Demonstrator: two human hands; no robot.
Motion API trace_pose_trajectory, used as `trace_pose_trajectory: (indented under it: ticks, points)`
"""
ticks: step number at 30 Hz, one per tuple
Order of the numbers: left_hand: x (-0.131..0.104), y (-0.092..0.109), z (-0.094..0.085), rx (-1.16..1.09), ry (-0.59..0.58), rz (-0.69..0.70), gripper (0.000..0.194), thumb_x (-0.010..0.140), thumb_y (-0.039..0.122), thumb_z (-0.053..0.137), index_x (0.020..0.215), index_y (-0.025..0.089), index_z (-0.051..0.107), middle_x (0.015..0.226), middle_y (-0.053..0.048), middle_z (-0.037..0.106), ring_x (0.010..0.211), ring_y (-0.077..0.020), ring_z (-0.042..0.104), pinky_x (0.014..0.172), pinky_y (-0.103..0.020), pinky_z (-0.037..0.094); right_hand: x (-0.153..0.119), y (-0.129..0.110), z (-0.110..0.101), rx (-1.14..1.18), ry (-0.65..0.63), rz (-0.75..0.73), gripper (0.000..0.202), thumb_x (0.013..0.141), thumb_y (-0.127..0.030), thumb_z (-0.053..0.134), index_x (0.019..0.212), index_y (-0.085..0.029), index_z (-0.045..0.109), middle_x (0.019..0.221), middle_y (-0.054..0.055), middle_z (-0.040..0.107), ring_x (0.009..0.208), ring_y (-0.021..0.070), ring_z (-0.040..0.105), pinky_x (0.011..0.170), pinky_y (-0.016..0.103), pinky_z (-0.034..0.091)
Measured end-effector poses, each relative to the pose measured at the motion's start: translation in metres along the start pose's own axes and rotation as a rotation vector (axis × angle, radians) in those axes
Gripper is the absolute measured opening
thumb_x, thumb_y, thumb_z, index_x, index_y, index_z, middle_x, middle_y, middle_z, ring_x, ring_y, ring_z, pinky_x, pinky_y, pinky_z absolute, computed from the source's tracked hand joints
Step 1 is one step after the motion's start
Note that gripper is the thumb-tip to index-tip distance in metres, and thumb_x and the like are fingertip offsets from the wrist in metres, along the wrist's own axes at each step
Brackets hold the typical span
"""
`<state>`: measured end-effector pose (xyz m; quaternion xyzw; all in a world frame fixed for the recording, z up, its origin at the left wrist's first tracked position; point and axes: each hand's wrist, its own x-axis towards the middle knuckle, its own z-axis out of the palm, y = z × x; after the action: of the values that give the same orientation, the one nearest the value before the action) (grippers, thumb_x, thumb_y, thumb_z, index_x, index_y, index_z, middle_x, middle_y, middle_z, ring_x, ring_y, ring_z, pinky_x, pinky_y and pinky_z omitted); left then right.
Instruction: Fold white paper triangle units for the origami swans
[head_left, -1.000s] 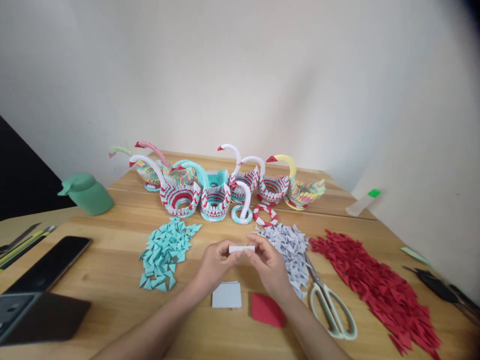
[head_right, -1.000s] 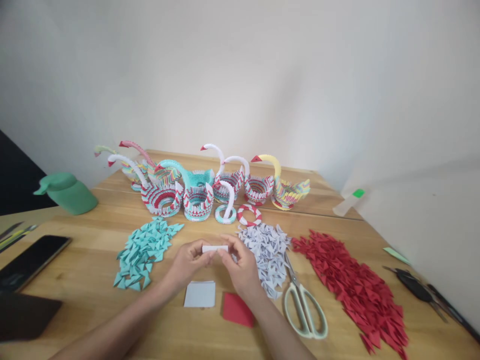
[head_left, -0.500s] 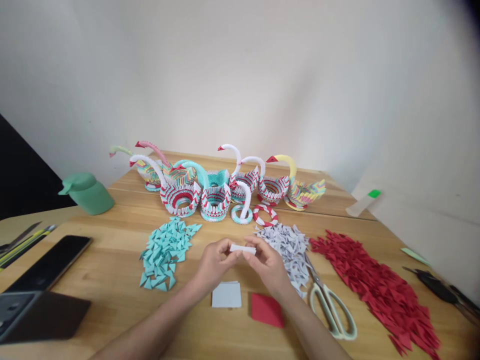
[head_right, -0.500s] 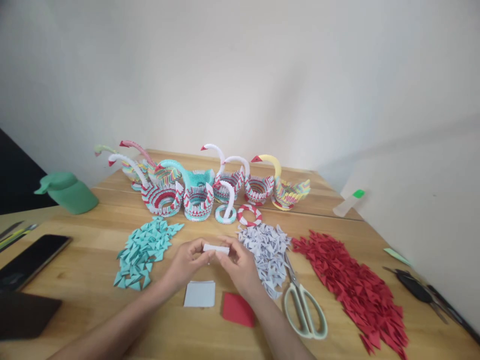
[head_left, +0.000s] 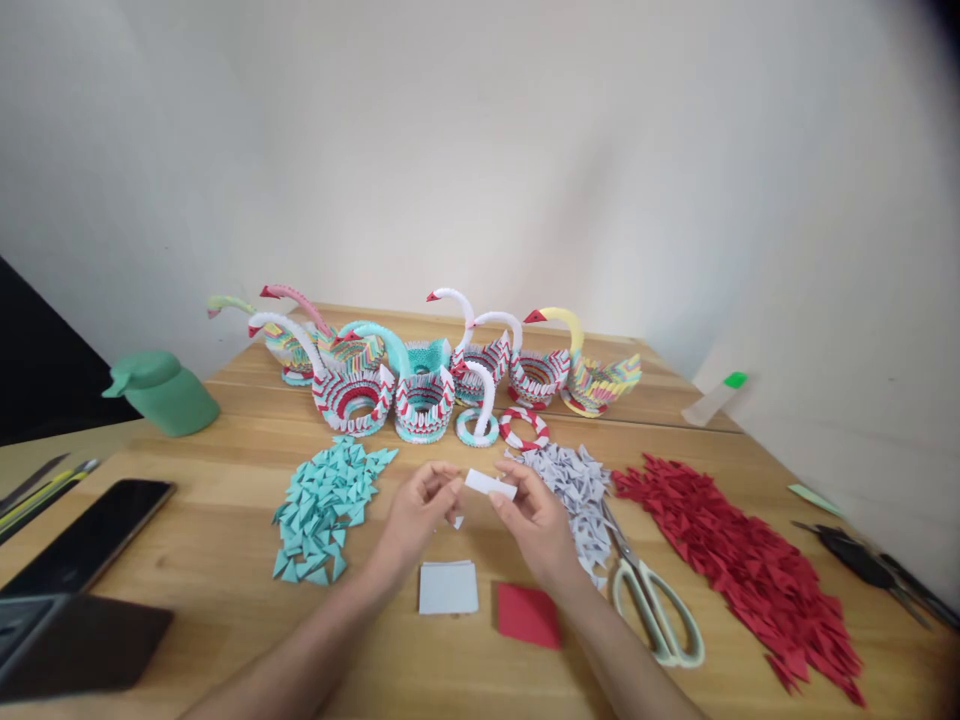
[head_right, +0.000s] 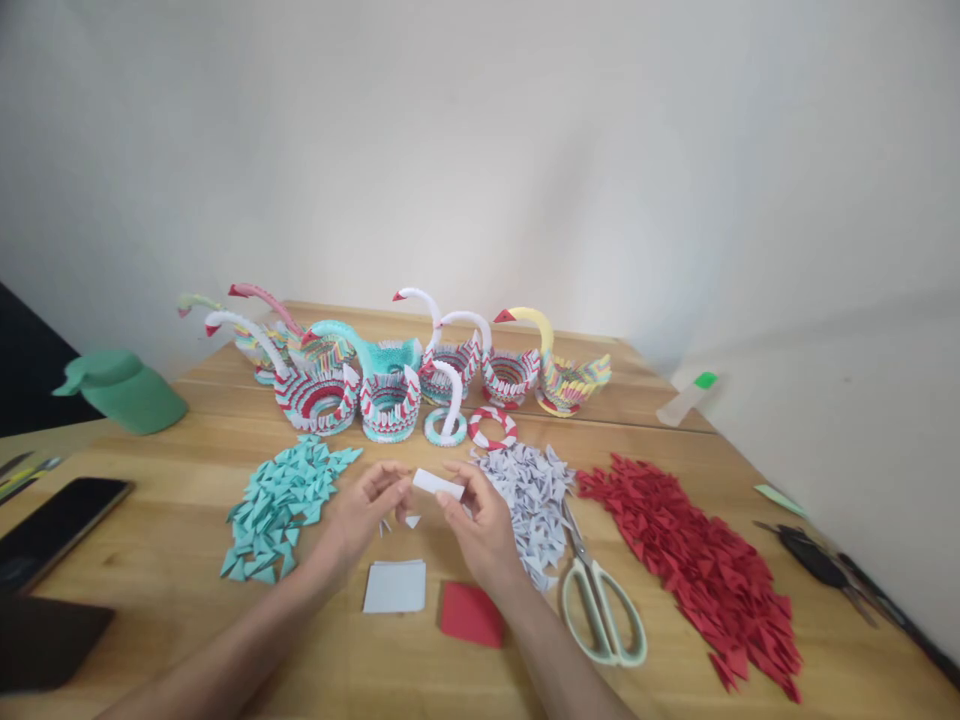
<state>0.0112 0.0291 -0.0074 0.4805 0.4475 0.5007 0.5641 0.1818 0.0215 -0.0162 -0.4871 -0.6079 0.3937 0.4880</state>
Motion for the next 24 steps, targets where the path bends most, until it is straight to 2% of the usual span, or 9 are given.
trace_pose_trajectory:
  ticks: [3, 5, 8, 13, 16, 20, 24]
  points:
    - [-0.003, 0.000, 0.003, -0.010, -0.099, -0.027, 0.033, 0.074, 0.047, 0.058, 0.075, 0.014, 0.057, 0.063, 0.000, 0.057, 0.056, -0.0115, 0.051, 0.058, -0.023, 0.040, 0.001, 0.000, 0.001, -0.023, 0.029, -0.005, 0.034, 0.080, -0.035, 0.059, 0.110, -0.019, 0.056, 0.087, 0.003, 0.061, 0.073, 0.0166, 0.057, 0.063, 0.025, 0.046]
    - [-0.004, 0.000, 0.004, -0.003, -0.106, -0.036, 0.035, 0.076, 0.048, 0.057, 0.069, 0.014, 0.059, 0.065, -0.002, 0.058, 0.059, -0.0119, 0.051, 0.060, -0.023, 0.040, 0.001, 0.001, 0.002, -0.023, 0.043, -0.001, 0.035, 0.080, -0.035, 0.059, 0.110, -0.019, 0.056, 0.083, 0.002, 0.059, 0.070, 0.0156, 0.055, 0.062, 0.025, 0.045]
    - [-0.004, -0.002, 0.005, 0.000, -0.127, -0.056, 0.034, 0.074, 0.048, 0.059, 0.070, 0.014, 0.061, 0.061, -0.001, 0.057, 0.058, -0.0118, 0.049, 0.059, -0.023, 0.038, 0.001, 0.003, 0.004, -0.015, 0.033, 0.006, 0.035, 0.080, -0.035, 0.058, 0.111, -0.019, 0.055, 0.081, 0.002, 0.058, 0.069, 0.0150, 0.054, 0.064, 0.025, 0.045]
    - [-0.003, -0.007, 0.007, 0.029, -0.132, -0.040, 0.033, 0.069, 0.044, 0.062, 0.056, 0.015, 0.055, 0.054, 0.001, 0.052, 0.056, -0.0114, 0.046, 0.059, -0.023, 0.036, -0.001, 0.006, 0.009, -0.031, -0.008, -0.003, 0.033, 0.079, -0.032, 0.058, 0.109, -0.019, 0.057, 0.082, 0.002, 0.058, 0.071, 0.0153, 0.054, 0.064, 0.025, 0.045]
    - [-0.002, -0.008, 0.003, 0.029, -0.105, -0.041, 0.032, 0.073, 0.043, 0.060, 0.060, 0.014, 0.056, 0.057, 0.000, 0.055, 0.058, -0.0117, 0.048, 0.060, -0.024, 0.037, -0.001, 0.004, 0.011, -0.034, -0.019, -0.008, 0.031, 0.079, -0.030, 0.058, 0.108, -0.019, 0.058, 0.077, 0.001, 0.056, 0.067, 0.0141, 0.053, 0.062, 0.024, 0.044]
    - [0.001, -0.008, -0.005, -0.084, -0.091, -0.041, 0.030, 0.080, 0.042, 0.056, 0.070, 0.014, 0.056, 0.064, -0.001, 0.058, 0.060, -0.0114, 0.052, 0.063, -0.024, 0.040, 0.001, 0.002, 0.004, -0.013, -0.026, -0.027, 0.032, 0.080, -0.030, 0.057, 0.110, -0.019, 0.056, 0.073, -0.001, 0.056, 0.065, 0.0133, 0.053, 0.063, 0.025, 0.044]
    - [0.004, -0.006, -0.010, -0.151, -0.244, -0.106, 0.031, 0.079, 0.044, 0.059, 0.075, 0.013, 0.058, 0.073, -0.003, 0.061, 0.062, -0.0114, 0.054, 0.063, -0.024, 0.042, 0.003, -0.001, -0.009, -0.127, -0.010, -0.125, 0.030, 0.085, -0.026, 0.053, 0.114, -0.020, 0.055, 0.081, 0.001, 0.060, 0.071, 0.0147, 0.056, 0.069, 0.027, 0.045]
